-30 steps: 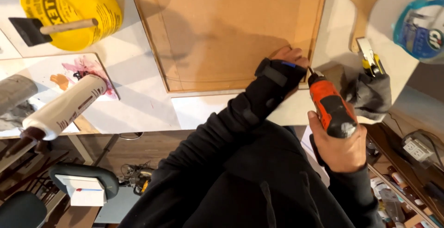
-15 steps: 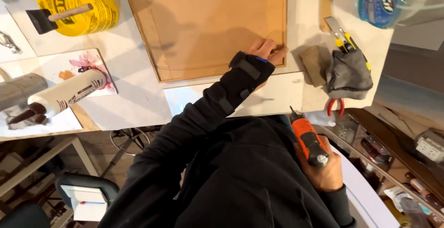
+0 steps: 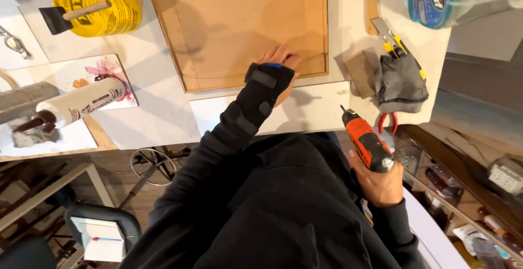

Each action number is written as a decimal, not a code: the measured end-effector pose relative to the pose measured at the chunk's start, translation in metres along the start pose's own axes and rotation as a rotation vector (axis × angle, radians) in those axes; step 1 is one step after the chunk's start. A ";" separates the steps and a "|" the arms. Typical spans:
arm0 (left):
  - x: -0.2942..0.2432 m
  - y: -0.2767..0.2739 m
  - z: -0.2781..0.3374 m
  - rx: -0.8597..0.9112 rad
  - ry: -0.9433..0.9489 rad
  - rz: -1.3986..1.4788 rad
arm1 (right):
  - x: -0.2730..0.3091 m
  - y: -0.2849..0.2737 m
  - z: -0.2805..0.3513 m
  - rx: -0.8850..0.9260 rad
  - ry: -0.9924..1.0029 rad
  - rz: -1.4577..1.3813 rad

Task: Assembling a picture frame for a photograph, including sanding edges, cleaning, and attaching hanging hardware with a power drill.

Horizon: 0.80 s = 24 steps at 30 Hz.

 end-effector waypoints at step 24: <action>0.025 -0.009 -0.006 -0.080 0.011 0.189 | 0.114 0.028 -0.088 0.016 -0.272 0.348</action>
Point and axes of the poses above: each hand's wrist, its own z-axis away from the middle knuckle, its own y-axis out of the palm, x = y × z, the point moved 10 cm from there along -z, towards the middle knuckle
